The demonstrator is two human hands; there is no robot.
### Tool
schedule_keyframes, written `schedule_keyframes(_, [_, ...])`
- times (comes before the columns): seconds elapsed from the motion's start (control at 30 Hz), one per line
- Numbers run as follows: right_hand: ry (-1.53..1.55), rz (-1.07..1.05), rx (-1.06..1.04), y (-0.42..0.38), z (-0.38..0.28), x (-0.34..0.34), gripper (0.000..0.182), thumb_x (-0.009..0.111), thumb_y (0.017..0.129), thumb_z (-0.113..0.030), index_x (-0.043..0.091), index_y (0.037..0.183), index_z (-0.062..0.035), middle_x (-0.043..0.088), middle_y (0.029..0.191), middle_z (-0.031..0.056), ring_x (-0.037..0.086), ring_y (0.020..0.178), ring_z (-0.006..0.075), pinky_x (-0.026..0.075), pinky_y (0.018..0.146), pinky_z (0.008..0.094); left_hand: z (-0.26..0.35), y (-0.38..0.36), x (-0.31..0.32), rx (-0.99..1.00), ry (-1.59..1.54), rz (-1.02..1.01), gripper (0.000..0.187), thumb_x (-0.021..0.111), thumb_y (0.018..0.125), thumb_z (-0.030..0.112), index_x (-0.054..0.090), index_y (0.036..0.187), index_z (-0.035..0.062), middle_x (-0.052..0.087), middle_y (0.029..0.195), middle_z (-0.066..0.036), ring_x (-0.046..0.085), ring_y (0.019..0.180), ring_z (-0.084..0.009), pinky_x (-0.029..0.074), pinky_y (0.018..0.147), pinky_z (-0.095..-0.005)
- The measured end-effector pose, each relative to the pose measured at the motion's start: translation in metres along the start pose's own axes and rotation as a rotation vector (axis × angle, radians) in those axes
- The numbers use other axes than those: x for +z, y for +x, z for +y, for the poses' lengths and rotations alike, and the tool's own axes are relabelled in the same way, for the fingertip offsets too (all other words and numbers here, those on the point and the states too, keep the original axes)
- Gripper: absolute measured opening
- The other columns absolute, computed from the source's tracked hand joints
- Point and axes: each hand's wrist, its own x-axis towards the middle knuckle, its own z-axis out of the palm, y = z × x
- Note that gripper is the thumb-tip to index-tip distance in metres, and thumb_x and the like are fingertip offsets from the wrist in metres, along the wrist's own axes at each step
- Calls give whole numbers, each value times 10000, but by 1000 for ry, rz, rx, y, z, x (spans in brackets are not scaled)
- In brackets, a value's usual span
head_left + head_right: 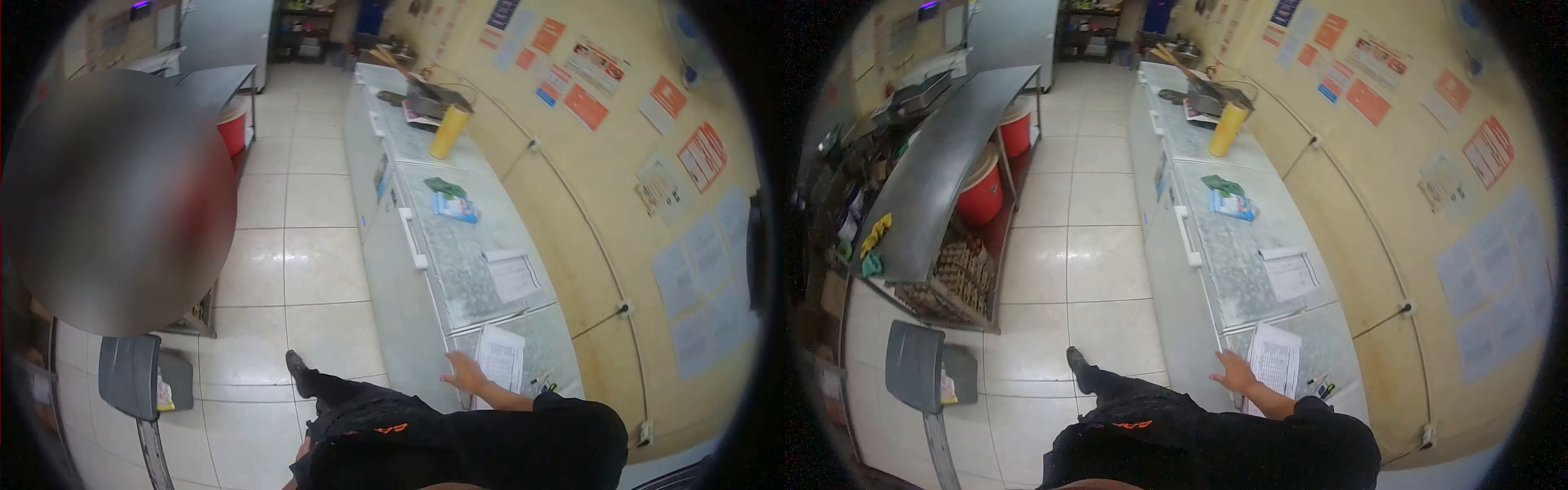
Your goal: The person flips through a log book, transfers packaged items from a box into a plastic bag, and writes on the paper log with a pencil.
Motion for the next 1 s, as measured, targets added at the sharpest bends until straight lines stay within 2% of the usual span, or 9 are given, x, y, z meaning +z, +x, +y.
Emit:
schedule_keyframes(0.13, [-87,-47,126,42,7,0,1016,765,831,-555,297,1587,-62,246,1644,254,267,1510,433,285,1209,520,0,-5,-1,-11,7,49,570,702,913,99,526,1453,51,502,1507,-124,457,1404,-246,328,1172,-373])
schedule_keyframes(0.23, [-141,-91,416,66,25,15,1206,767,811,-611,74,1639,-75,47,1699,218,41,1572,404,170,1228,593,10,2,-4,-45,29,52,562,696,913,93,530,1448,51,509,1499,-126,467,1395,-249,337,1164,-372])
schedule_keyframes(0.5, [-197,59,486,75,29,55,1294,804,761,-594,45,1617,11,28,1690,243,-16,1565,428,104,1237,560,28,52,-25,-161,159,-88,541,680,911,78,543,1434,50,528,1477,-131,493,1371,-255,363,1143,-369])
schedule_keyframes(0.73, [76,-11,590,70,27,23,1265,823,763,-532,23,1639,-95,-23,1699,205,-19,1567,430,148,1222,605,57,157,-21,-233,358,-471,524,665,910,65,555,1422,50,545,1458,-135,516,1351,-260,386,1124,-367])
schedule_keyframes(0.8, [103,6,499,65,32,27,1245,821,783,-495,5,1643,-115,-47,1701,204,-33,1568,430,146,1221,617,70,192,-13,-255,429,-591,519,661,910,61,558,1419,50,550,1453,-136,522,1345,-262,392,1119,-366])
schedule_keyframes(0.83, [135,15,549,62,31,27,1245,821,783,-495,5,1643,-115,-47,1701,204,-33,1568,430,146,1221,617,75,206,-9,-262,468,-653,517,659,910,59,560,1417,50,552,1450,-137,525,1342,-262,396,1116,-366])
schedule_keyframes(0.9, [156,169,503,60,30,23,1048,803,807,-463,249,1603,-64,144,1685,202,156,1549,414,251,1207,569,85,235,2,-276,542,-761,513,655,909,55,563,1414,50,557,1445,-138,532,1336,-264,402,1111,-365])
schedule_keyframes(0.93, [180,179,525,57,37,23,1048,803,807,-463,249,1603,-64,144,1685,202,156,1549,414,251,1207,569,89,247,7,-285,574,-805,510,653,909,53,565,1412,50,559,1442,-138,535,1334,-265,405,1108,-365])
schedule_keyframes(1.0, [507,377,455,60,53,22,710,771,875,-333,501,1460,-36,431,1552,222,409,1452,354,363,1153,490,96,269,17,-299,633,-875,506,649,909,49,568,1409,50,564,1436,-140,542,1328,-266,412,1103,-364])
